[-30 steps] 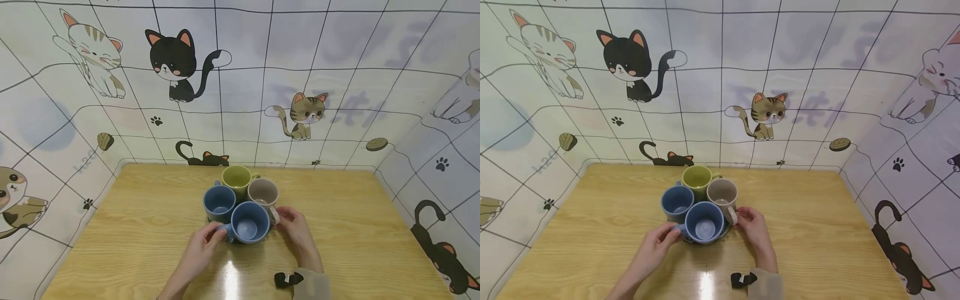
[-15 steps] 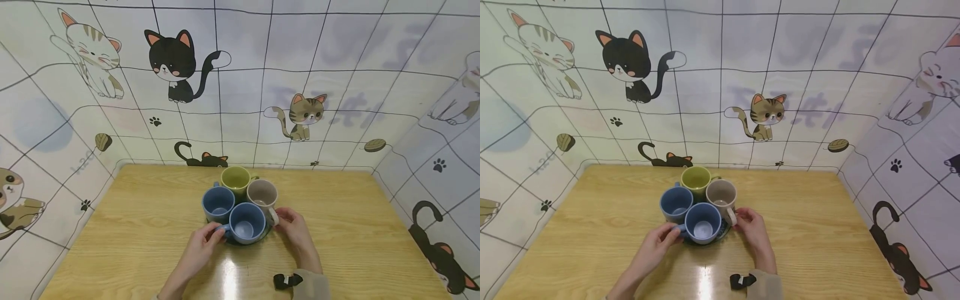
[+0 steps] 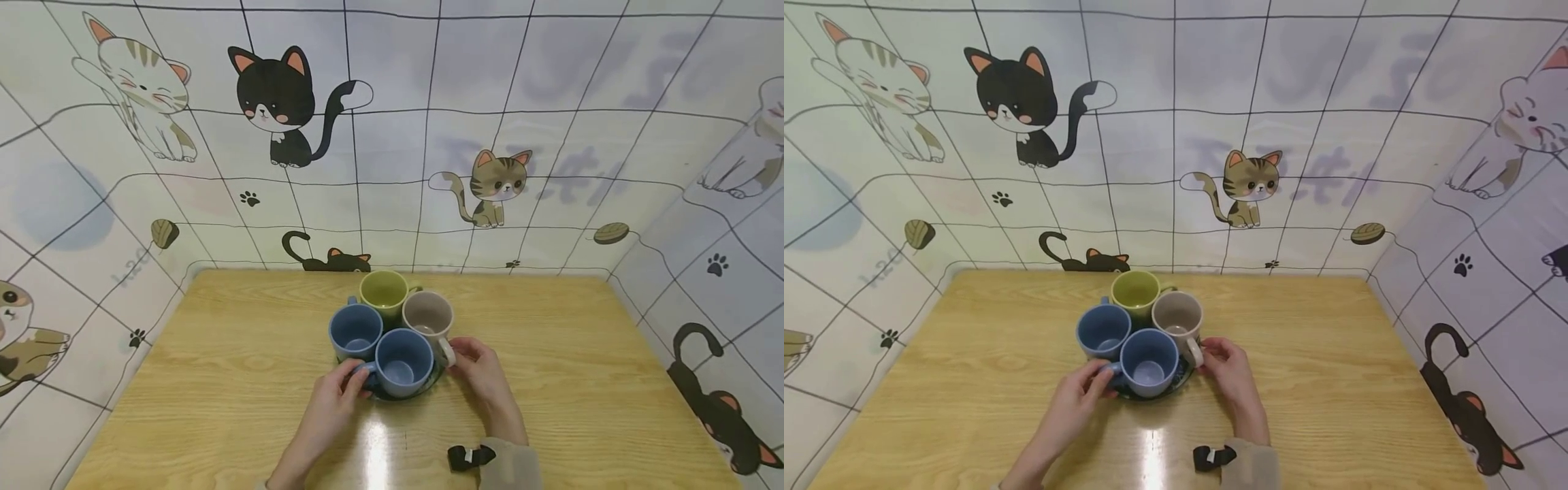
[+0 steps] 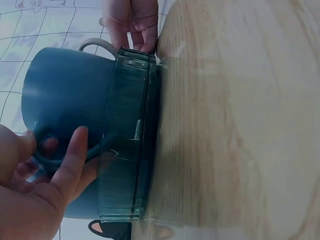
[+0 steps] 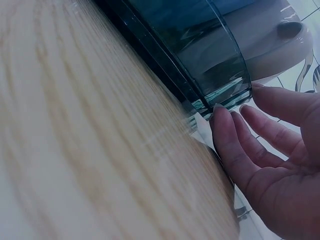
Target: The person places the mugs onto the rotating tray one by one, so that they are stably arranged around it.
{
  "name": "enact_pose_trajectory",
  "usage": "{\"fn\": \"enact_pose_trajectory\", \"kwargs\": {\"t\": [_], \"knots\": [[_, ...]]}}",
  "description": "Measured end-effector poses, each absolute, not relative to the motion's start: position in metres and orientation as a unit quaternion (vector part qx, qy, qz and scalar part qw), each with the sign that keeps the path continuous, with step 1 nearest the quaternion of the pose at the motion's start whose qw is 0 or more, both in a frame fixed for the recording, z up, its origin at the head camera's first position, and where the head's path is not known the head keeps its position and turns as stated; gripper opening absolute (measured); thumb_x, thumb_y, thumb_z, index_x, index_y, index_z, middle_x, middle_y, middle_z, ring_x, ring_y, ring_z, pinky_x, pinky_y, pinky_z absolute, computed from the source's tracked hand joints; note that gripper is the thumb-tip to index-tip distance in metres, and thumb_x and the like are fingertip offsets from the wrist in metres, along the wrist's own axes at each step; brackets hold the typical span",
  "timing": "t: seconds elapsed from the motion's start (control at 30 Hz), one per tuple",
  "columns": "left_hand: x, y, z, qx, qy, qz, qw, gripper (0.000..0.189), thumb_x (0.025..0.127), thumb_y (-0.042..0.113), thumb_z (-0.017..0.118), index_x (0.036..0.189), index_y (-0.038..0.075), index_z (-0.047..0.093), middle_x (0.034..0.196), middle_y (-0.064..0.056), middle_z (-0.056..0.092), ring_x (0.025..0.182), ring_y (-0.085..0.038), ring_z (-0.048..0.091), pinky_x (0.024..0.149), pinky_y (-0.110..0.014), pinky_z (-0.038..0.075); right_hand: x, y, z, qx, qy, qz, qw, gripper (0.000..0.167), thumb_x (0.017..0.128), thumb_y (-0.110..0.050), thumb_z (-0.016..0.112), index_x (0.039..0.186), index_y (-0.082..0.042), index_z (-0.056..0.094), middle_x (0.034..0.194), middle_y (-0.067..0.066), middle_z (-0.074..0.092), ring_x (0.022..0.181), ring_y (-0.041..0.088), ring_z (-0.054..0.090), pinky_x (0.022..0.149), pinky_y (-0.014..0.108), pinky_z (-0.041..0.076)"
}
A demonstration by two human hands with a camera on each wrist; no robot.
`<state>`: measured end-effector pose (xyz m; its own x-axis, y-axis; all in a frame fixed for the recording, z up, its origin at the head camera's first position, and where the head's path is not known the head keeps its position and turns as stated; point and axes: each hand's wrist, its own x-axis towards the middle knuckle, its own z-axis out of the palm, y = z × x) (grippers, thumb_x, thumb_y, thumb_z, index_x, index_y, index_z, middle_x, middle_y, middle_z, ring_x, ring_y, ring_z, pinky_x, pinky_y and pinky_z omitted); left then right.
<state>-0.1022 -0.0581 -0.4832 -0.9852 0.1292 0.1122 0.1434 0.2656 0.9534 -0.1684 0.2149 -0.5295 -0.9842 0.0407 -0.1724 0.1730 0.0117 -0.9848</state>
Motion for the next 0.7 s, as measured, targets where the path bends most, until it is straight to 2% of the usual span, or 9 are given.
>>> {"fn": "enact_pose_trajectory", "kwargs": {"t": [0.17, 0.33, 0.7], "knots": [[-0.102, -0.057, -0.482, -0.087, -0.829, -0.552, 0.032, 0.011, 0.101, 0.01, 0.054, 0.103, 0.009, 0.065, 0.089, -0.007, 0.068, 0.074, -0.023, 0.068, 0.067, -0.031, 0.057, -0.168, 0.214, -0.529, 0.069, 0.712, -0.697, 0.048, 0.021, 0.09, 0.01, 0.061, 0.111, 0.01, 0.06, 0.099, 0.016, 0.065, 0.082, 0.02, 0.064, 0.073, 0.032, 0.057], [-0.104, -0.057, -0.478, -0.104, -0.843, -0.524, 0.057, 0.01, 0.101, 0.011, 0.056, 0.1, 0.008, 0.066, 0.087, -0.006, 0.068, 0.073, -0.015, 0.067, 0.066, -0.026, 0.055, -0.167, 0.214, -0.527, 0.071, 0.712, -0.697, 0.046, 0.02, 0.09, 0.009, 0.062, 0.11, 0.009, 0.061, 0.098, 0.014, 0.065, 0.082, 0.019, 0.064, 0.073, 0.032, 0.057], [-0.103, -0.058, -0.472, -0.063, -0.851, -0.52, 0.047, 0.014, 0.097, 0.016, 0.064, 0.102, 0.004, 0.069, 0.087, -0.005, 0.07, 0.077, -0.014, 0.066, 0.065, -0.024, 0.054, -0.167, 0.214, -0.526, 0.069, 0.717, -0.692, 0.051, 0.022, 0.091, 0.008, 0.061, 0.112, 0.01, 0.06, 0.1, 0.015, 0.065, 0.082, 0.019, 0.064, 0.074, 0.031, 0.057]]}}
